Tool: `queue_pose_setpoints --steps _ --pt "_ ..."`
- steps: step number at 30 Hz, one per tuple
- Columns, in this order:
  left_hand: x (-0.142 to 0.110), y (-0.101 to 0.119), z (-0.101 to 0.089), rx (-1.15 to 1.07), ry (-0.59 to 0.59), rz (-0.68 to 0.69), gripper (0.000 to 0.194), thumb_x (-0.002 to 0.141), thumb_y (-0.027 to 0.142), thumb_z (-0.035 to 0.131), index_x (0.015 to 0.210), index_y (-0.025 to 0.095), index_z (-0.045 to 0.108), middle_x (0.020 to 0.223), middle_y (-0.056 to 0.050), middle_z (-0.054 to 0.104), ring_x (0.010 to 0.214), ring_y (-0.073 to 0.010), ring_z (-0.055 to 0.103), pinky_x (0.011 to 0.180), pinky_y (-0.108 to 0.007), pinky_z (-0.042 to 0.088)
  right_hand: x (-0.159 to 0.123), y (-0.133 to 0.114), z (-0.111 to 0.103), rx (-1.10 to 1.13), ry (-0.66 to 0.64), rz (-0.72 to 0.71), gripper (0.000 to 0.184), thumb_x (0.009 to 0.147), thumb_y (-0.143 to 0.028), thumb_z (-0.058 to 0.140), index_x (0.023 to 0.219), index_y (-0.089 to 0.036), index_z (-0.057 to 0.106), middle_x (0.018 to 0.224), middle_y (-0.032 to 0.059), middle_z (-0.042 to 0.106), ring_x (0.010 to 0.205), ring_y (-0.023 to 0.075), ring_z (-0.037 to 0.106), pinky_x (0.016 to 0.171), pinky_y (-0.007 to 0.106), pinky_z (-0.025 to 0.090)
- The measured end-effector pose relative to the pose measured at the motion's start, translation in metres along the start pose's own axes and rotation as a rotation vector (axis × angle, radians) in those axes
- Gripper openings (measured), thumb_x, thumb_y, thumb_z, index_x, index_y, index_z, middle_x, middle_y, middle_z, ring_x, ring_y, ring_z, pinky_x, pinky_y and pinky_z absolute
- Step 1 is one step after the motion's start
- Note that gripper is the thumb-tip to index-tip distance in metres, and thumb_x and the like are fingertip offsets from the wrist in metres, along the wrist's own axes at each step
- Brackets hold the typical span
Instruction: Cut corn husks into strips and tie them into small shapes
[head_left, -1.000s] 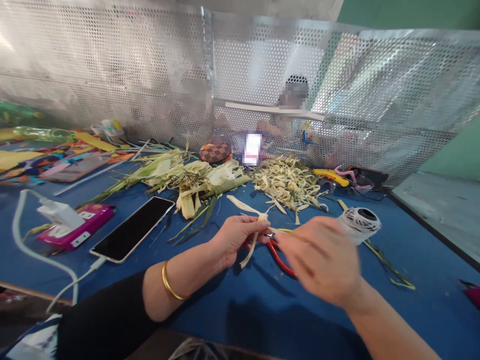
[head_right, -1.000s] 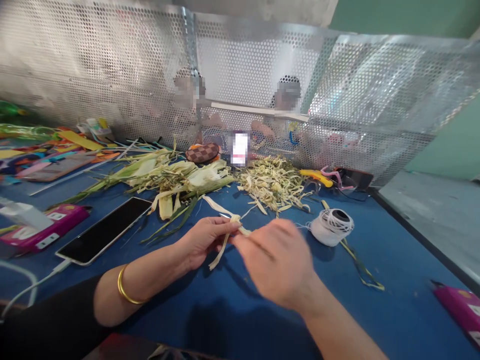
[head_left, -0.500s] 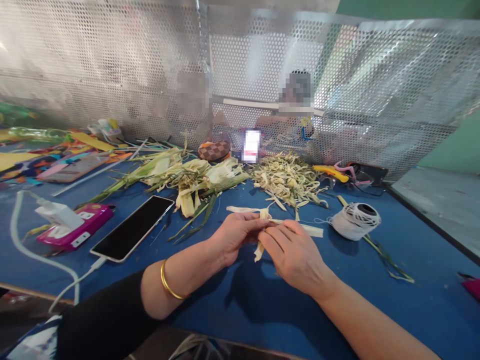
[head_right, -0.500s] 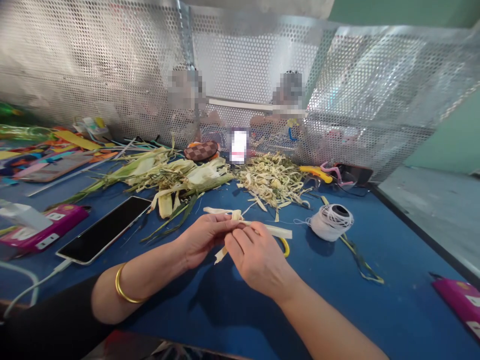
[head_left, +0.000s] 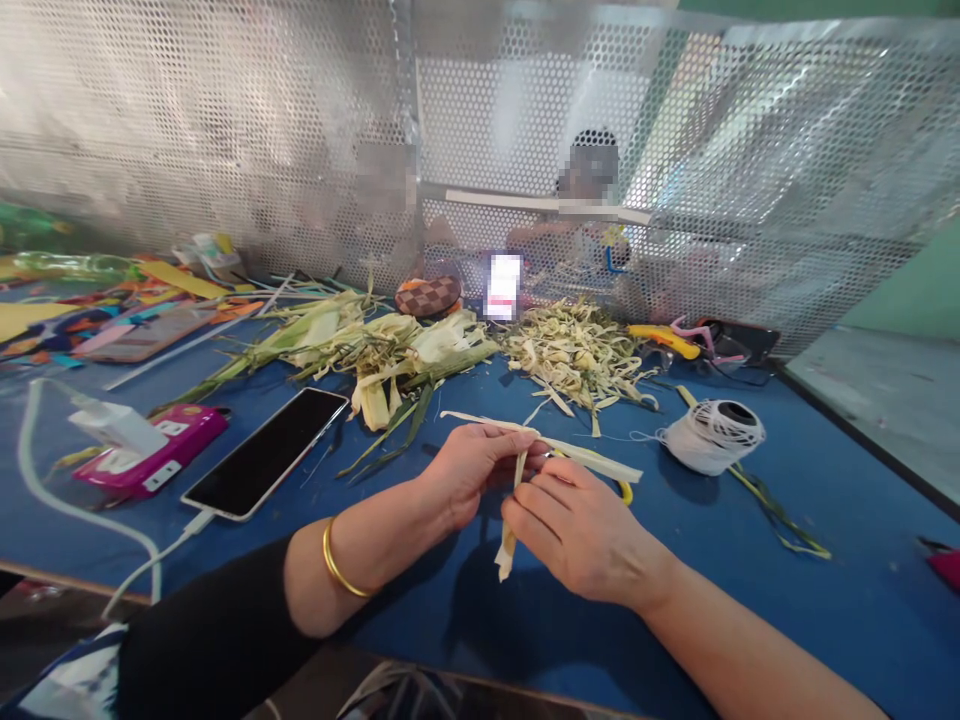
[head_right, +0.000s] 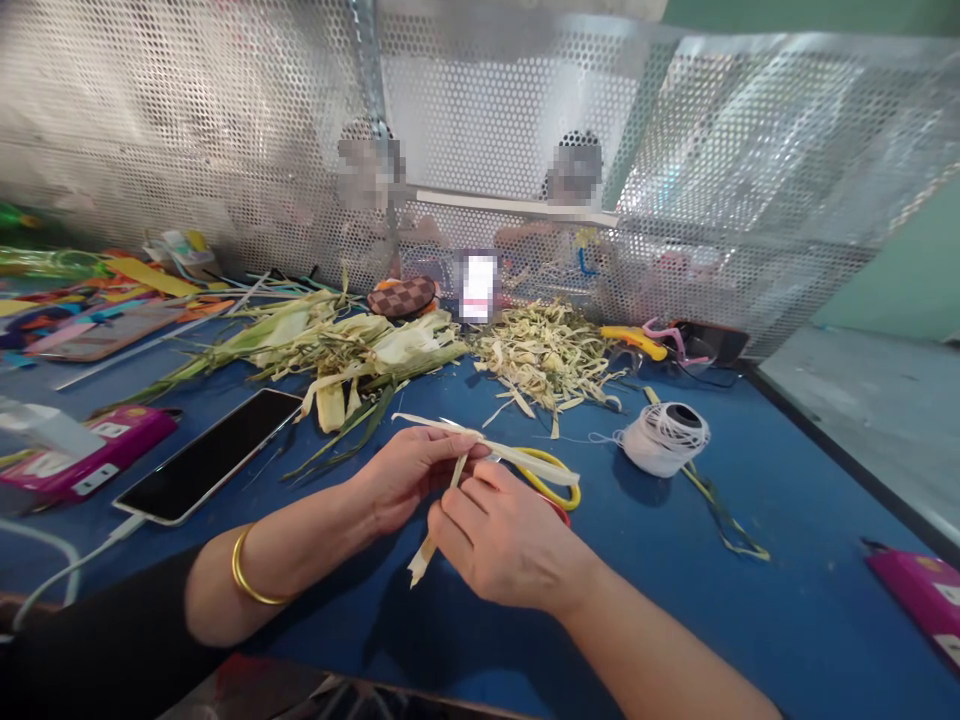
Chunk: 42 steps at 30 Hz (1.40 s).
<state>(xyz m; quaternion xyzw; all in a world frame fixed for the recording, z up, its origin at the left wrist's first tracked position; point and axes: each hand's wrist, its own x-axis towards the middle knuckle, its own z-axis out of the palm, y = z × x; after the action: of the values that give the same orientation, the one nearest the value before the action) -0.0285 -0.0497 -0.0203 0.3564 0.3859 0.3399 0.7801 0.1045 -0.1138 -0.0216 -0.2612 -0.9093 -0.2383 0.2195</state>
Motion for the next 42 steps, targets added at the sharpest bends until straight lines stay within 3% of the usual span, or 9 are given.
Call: queue_pose_setpoints --steps 3,6,8,12,20,29,33,38,42 --pt "0.000 0.002 -0.001 0.000 0.005 0.054 0.006 0.073 0.014 0.067 0.071 0.009 0.070 0.069 -0.007 0.070 0.060 -0.0108 0.063 0.063 -0.020 0.051 -0.003 0.008 -0.004 0.036 0.065 0.111 0.020 0.093 -0.014 0.040 0.099 -0.014 0.060 0.081 0.0059 0.067 0.076 0.0171 0.058 0.077 0.034 0.042" --pt "0.000 0.006 -0.001 0.007 0.028 0.107 0.006 0.071 0.015 0.068 0.075 0.010 0.069 0.071 -0.007 0.070 0.061 -0.0122 0.064 0.064 -0.021 0.052 -0.009 0.020 -0.008 -0.065 0.155 0.426 0.021 0.092 -0.027 0.048 0.107 -0.015 0.057 0.096 0.0116 0.067 0.089 0.0218 0.060 0.080 0.036 0.042" --pt "-0.002 0.008 0.000 0.020 0.031 0.117 0.008 0.072 0.017 0.068 0.076 0.010 0.069 0.072 -0.008 0.070 0.060 -0.0127 0.064 0.063 -0.023 0.053 -0.013 0.027 -0.009 -0.076 0.094 0.583 0.021 0.093 -0.033 0.047 0.098 -0.016 0.059 0.086 0.0097 0.068 0.079 0.0218 0.061 0.076 0.035 0.041" --pt "-0.003 0.008 0.002 0.101 0.018 0.142 0.018 0.072 0.027 0.071 0.072 0.010 0.066 0.071 -0.008 0.069 0.054 -0.0102 0.060 0.057 -0.022 0.051 -0.014 0.029 -0.008 0.098 -0.098 0.689 0.029 0.096 -0.031 0.039 0.077 -0.019 0.057 0.057 0.0004 0.059 0.054 0.0154 0.053 0.066 0.029 0.038" --pt "0.000 0.005 0.002 0.270 0.026 0.230 0.016 0.069 0.023 0.072 0.066 0.011 0.062 0.059 0.000 0.062 0.043 -0.0047 0.050 0.040 -0.016 0.037 -0.008 0.028 -0.018 0.537 -0.244 0.978 0.030 0.089 -0.034 0.045 0.062 -0.021 0.051 0.052 -0.0027 0.055 0.051 0.0123 0.047 0.052 0.024 0.032" --pt "0.002 0.010 0.001 0.205 0.039 0.140 0.015 0.067 0.019 0.073 0.064 0.010 0.061 0.056 -0.001 0.059 0.042 -0.0038 0.046 0.036 -0.015 0.031 -0.005 0.030 -0.033 0.828 -0.257 0.980 0.031 0.085 -0.033 0.049 0.057 -0.019 0.051 0.051 -0.0031 0.055 0.050 0.0104 0.049 0.052 0.022 0.036" --pt "0.002 0.012 -0.001 0.171 -0.026 0.089 0.015 0.073 0.022 0.069 0.065 0.010 0.061 0.057 -0.001 0.059 0.043 -0.0045 0.047 0.037 -0.015 0.032 -0.009 0.036 -0.033 0.908 -0.225 0.962 0.037 0.089 -0.040 0.045 0.060 -0.019 0.057 0.054 -0.0011 0.058 0.053 0.0121 0.052 0.054 0.024 0.039" --pt "0.001 0.013 -0.002 0.158 -0.106 0.068 0.024 0.082 0.031 0.058 0.073 0.010 0.065 0.058 -0.002 0.058 0.043 -0.0062 0.048 0.037 -0.017 0.034 -0.014 0.044 -0.022 0.678 -0.006 1.046 0.022 0.083 -0.039 0.053 0.079 -0.020 0.065 0.073 0.0024 0.063 0.070 0.0170 0.058 0.067 0.029 0.045" --pt "-0.001 0.013 -0.001 0.190 -0.090 0.054 0.024 0.076 0.034 0.064 0.075 0.010 0.066 0.054 0.000 0.055 0.041 -0.0050 0.045 0.037 -0.016 0.031 -0.012 0.040 -0.011 0.662 -0.119 0.916 0.017 0.082 -0.034 0.054 0.075 -0.020 0.061 0.080 0.0028 0.063 0.076 0.0168 0.058 0.071 0.029 0.044"
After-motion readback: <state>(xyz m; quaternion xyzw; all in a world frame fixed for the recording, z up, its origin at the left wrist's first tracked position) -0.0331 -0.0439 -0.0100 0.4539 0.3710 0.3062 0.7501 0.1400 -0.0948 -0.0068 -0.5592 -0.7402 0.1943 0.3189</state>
